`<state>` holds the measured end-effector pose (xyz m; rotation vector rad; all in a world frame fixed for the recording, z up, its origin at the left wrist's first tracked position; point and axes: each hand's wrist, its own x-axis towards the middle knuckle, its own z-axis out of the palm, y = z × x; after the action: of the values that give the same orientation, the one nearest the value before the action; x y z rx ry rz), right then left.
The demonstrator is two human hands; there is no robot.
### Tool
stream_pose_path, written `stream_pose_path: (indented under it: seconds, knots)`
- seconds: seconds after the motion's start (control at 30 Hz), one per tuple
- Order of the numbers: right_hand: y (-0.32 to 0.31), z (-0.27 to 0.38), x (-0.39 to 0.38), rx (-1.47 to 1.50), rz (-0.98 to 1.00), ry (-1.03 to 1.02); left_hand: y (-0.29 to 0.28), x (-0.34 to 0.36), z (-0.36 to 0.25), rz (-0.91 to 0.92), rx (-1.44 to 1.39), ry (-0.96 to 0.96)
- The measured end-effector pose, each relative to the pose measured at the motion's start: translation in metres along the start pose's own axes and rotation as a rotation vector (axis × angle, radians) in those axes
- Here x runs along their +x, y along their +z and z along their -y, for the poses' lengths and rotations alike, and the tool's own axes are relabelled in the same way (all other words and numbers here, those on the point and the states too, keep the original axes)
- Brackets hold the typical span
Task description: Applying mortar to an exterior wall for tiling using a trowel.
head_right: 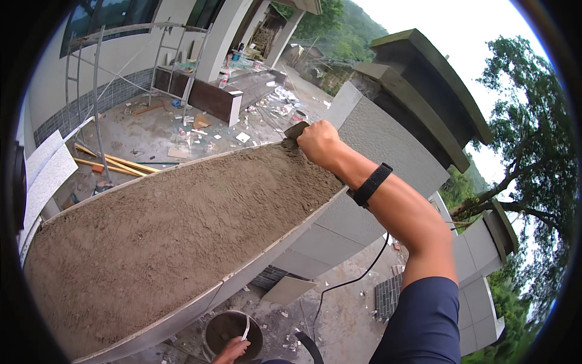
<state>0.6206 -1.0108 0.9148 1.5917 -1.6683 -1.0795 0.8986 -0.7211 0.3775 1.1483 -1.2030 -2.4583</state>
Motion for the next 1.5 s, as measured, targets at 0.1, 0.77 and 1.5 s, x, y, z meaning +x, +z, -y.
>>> stream_pose_path:
  seconds: [0.1, 0.77, 1.5]
  knots:
    - [-0.024, -0.006, -0.02, 0.019, -0.028, -0.004, -0.005, 0.004, 0.012, 0.033, -0.006, -0.009]
    - [0.003, -0.016, -0.079, 0.398, -0.12, 0.102, -0.003, -0.004, 0.034, 0.12, -0.03, -0.036]
    - [0.078, -0.012, -0.075, 0.656, -0.167, 0.135, -0.005, -0.035, 0.01, 0.025, -0.05, -0.013]
